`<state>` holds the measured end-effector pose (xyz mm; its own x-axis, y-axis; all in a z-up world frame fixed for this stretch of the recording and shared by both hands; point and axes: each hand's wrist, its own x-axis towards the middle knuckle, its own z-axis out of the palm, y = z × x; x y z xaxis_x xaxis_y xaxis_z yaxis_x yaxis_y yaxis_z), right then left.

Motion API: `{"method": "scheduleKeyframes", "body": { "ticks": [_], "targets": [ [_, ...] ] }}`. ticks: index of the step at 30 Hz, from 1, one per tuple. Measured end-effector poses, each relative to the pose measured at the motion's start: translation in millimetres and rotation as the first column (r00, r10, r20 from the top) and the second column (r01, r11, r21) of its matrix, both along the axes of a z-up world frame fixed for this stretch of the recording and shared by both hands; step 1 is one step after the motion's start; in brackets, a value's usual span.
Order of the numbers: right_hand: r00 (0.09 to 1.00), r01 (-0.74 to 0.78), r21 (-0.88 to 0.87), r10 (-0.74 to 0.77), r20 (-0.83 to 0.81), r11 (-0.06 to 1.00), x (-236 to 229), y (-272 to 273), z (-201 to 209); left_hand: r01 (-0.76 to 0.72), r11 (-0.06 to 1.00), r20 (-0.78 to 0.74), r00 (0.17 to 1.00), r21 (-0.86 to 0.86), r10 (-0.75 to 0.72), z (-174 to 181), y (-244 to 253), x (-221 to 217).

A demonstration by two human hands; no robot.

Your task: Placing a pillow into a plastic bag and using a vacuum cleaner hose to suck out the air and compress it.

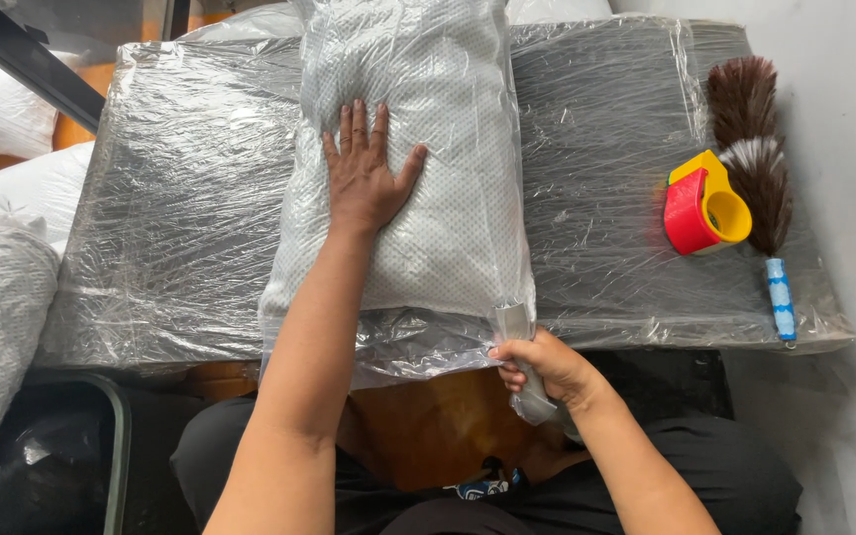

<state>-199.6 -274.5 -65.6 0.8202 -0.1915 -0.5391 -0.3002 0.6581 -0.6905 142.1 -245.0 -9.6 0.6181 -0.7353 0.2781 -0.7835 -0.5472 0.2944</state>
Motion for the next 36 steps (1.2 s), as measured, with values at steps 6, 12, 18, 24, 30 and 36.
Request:
{"method": "scheduleKeyframes", "body": {
  "ticks": [6, 12, 18, 24, 30, 36],
  "targets": [
    [1.000, -0.007, -0.009, 0.007, 0.004, 1.000, 0.4, 0.9, 1.0, 0.001, 1.000, 0.003, 1.000, -0.010, -0.001, -4.7, 0.2, 1.1],
    [0.999, 0.046, -0.043, -0.045, 0.011, 0.998, 4.9, 6.2, 2.3, -0.018, 1.000, -0.013, 1.000, 0.013, 0.018, -1.5, 1.3, -3.1],
    [0.994, 0.110, -0.064, -0.110, -0.001, 0.992, 6.1, 10.0, 3.0, -0.036, 0.999, -0.027, 0.999, 0.037, 0.037, -2.3, 0.6, -4.3],
    [0.994, 0.110, -0.072, -0.110, 0.003, 0.991, 6.1, 10.6, 5.1, -0.040, 0.997, -0.030, 0.999, 0.060, 0.042, -4.4, 0.0, -3.9],
    [0.995, 0.099, -0.082, -0.099, 0.000, 0.992, 7.5, 11.0, 9.4, -0.044, 0.997, -0.033, 0.998, 0.062, 0.046, -3.8, 0.7, -5.2],
    [0.995, 0.099, -0.078, -0.100, -0.011, 0.992, 7.5, 11.4, 7.8, -0.048, 0.996, -0.034, 0.998, 0.078, 0.051, -3.4, 0.7, -5.8]
  ]
}}
